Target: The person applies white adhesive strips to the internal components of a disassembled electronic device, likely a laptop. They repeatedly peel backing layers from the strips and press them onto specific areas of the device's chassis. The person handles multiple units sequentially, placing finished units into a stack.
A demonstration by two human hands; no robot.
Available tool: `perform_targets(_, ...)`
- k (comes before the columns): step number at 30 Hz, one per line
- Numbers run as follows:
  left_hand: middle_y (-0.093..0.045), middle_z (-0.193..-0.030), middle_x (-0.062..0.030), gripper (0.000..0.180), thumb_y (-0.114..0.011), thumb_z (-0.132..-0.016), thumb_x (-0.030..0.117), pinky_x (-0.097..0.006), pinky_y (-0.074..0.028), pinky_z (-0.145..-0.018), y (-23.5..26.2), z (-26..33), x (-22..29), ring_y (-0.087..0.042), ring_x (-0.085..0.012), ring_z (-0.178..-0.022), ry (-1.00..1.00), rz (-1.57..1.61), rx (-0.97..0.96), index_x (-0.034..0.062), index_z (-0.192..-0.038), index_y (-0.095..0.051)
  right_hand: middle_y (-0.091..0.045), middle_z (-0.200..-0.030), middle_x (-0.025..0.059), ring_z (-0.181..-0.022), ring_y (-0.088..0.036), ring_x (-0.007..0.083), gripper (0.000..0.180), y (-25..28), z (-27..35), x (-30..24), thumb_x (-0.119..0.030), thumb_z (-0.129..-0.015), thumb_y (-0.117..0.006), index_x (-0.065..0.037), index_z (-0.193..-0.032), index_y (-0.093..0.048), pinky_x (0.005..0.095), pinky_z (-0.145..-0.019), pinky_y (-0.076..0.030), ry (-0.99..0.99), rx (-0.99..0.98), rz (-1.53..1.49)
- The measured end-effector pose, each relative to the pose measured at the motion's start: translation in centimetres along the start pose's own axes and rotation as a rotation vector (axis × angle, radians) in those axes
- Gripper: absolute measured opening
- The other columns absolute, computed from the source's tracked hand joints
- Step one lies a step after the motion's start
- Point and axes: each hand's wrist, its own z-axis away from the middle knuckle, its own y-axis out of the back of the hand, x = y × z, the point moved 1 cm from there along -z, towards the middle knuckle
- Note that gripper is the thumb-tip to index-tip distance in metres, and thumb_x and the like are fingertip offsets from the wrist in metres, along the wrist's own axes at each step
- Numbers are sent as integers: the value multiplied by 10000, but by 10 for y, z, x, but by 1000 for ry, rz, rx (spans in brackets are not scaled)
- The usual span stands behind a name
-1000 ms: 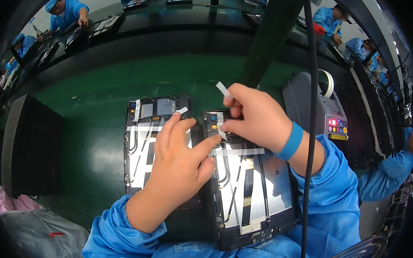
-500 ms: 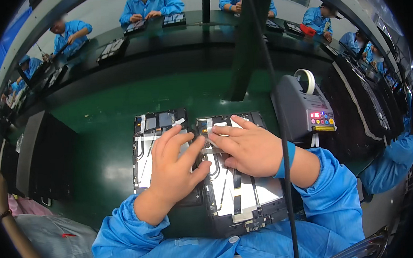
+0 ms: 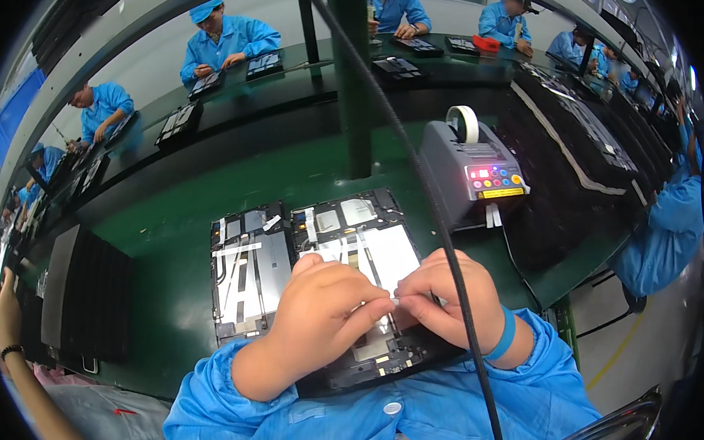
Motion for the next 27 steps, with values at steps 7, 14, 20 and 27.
perform_targets(7, -627, -989, -150, 343, -679, -770, 192, -377, -449, -858, -32, -53, -27, -591, -305, -919, 220, 7, -37, 35, -1074, -650, -631, -722, 41, -748, -598, 99, 149, 12, 9, 32, -122, -911, -548, -17, -810, -576, 231, -721, -447, -666, 171, -419)
perform_targets(14, -596, -1106, -138, 286, -671, -750, 227, -436, -390, -969, -63, -87, -73, -485, -338, -1156, 45, -349, -409, 82, -996, -692, -613, -952, 104, -856, -586, 139, 251, -16, 12, 77, -79, -932, -489, 10, -1149, -397, 274, -784, -477, -617, 293, -944)
perform_targets(20, -595, -1079, -150, 233, -736, -675, 173, -432, -427, -939, -43, -74, -77, -512, -360, -1133, -88, -352, -300, 56, -874, -711, -571, -1068, 144, -861, -568, 152, 438, -16, 2, 103, -5, -853, -521, -2, -1239, -316, 281, -788, -467, -558, 185, -654)
perform_targets(27, -582, -1006, -132, 255, -726, -696, 168, -443, -410, -904, -57, -82, -80, -522, -315, -1026, -14, -222, -332, 61, -923, -684, -544, -1120, 193, -944, -588, 275, 460, -23, -36, 115, 64, -829, -464, -8, -1258, -312, 365, -815, -491, -384, 106, -203)
